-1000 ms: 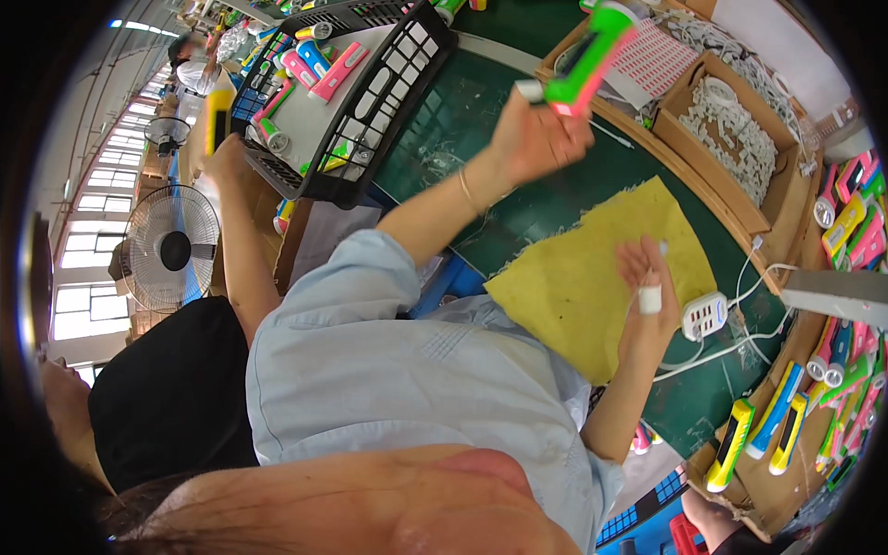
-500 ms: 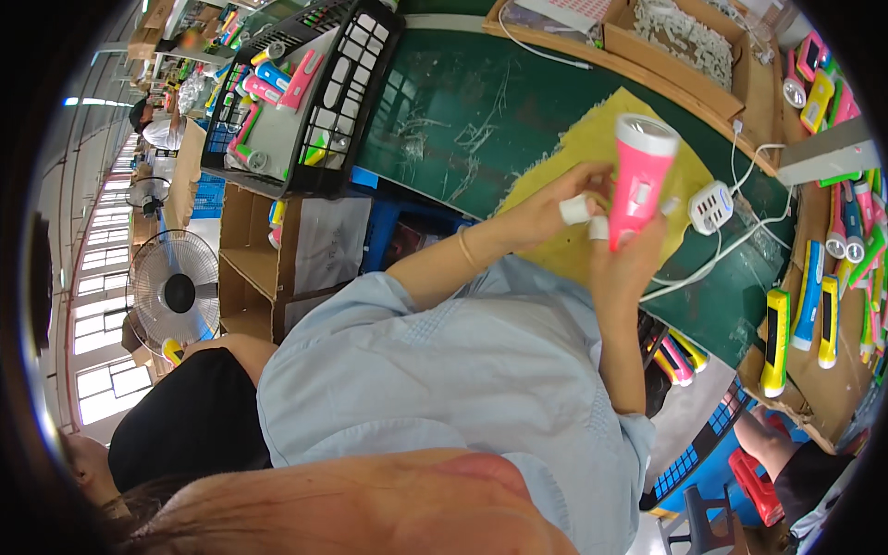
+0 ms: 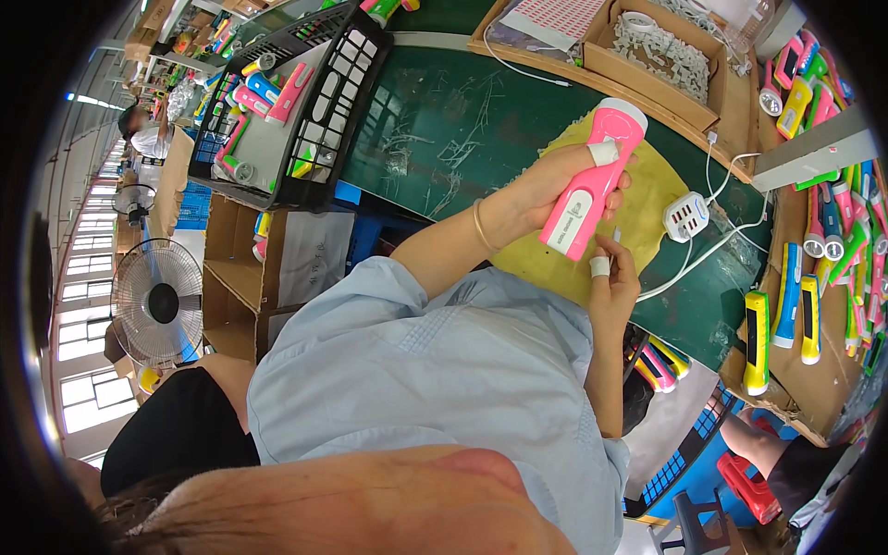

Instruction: Testing multiple hand-held flashlights for functionality by turning them on and off.

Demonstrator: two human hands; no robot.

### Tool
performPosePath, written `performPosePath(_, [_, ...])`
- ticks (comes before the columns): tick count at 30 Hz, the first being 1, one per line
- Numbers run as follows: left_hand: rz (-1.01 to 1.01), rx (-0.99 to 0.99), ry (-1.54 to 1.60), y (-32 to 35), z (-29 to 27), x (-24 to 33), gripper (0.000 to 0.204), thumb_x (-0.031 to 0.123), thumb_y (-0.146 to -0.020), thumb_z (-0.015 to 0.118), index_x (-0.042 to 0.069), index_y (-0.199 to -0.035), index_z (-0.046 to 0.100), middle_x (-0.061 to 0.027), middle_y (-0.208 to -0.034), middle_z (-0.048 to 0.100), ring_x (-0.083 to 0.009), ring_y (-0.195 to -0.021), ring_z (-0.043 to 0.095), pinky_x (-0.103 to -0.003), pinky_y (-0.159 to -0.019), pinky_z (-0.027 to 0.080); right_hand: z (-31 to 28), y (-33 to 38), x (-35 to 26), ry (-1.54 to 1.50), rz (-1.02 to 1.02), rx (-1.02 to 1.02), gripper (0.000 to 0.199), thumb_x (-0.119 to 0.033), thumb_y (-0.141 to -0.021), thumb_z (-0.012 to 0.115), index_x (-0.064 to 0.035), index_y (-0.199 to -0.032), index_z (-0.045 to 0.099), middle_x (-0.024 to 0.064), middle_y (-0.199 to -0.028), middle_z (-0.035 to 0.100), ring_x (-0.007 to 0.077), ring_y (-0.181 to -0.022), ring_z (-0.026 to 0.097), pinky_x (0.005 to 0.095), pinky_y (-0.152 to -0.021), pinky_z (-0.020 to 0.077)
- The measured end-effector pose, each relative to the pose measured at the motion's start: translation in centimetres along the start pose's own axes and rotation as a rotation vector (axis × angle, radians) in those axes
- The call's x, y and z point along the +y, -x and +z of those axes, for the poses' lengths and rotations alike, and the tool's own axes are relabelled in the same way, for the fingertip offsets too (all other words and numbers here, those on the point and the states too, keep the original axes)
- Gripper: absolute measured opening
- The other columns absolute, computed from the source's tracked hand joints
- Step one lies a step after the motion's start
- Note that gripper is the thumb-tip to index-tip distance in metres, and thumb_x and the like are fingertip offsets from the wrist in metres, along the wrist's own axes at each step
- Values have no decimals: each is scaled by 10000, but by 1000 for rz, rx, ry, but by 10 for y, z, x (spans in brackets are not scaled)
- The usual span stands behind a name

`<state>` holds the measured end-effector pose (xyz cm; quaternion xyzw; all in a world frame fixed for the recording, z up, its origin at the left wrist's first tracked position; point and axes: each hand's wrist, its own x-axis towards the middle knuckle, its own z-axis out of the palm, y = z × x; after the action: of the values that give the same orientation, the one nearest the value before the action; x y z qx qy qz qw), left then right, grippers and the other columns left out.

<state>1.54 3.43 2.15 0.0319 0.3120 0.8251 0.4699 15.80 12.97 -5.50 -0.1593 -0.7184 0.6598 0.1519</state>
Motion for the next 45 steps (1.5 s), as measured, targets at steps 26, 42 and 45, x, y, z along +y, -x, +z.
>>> performPosePath(26, [361, 298, -812, -39, -41, 14, 595, 141, -756, 643, -98, -1176, 296, -210, -942, 549, -342, -851, 579, -383, -763, 480, -28, -30, -27, -328, 164, 63, 212, -81, -809, 618, 58, -966, 587, 65, -881, 577, 100, -758, 500, 193, -664, 394])
performPosePath(42, [337, -72, -276, 4, -12, -2, 376, 329, -856, 554, -7, -1010, 484, -124, -792, 584, -207, -674, 600, -339, -619, 516, -7, -45, -118, 53, -233, -703, 191, 33, -690, 599, -14, -875, 581, 81, -806, 535, 183, -722, 544, 244, -640, 420])
performPosePath(45, [415, -157, -203, 0, -16, 4, 464, 447, -853, 499, 19, -1032, 469, -106, -784, 569, -211, -681, 586, -350, -616, 507, -2, -23, -103, 388, -519, -438, 291, -36, -659, 656, -13, -937, 573, 102, -839, 516, 228, -730, 524, 287, -621, 428])
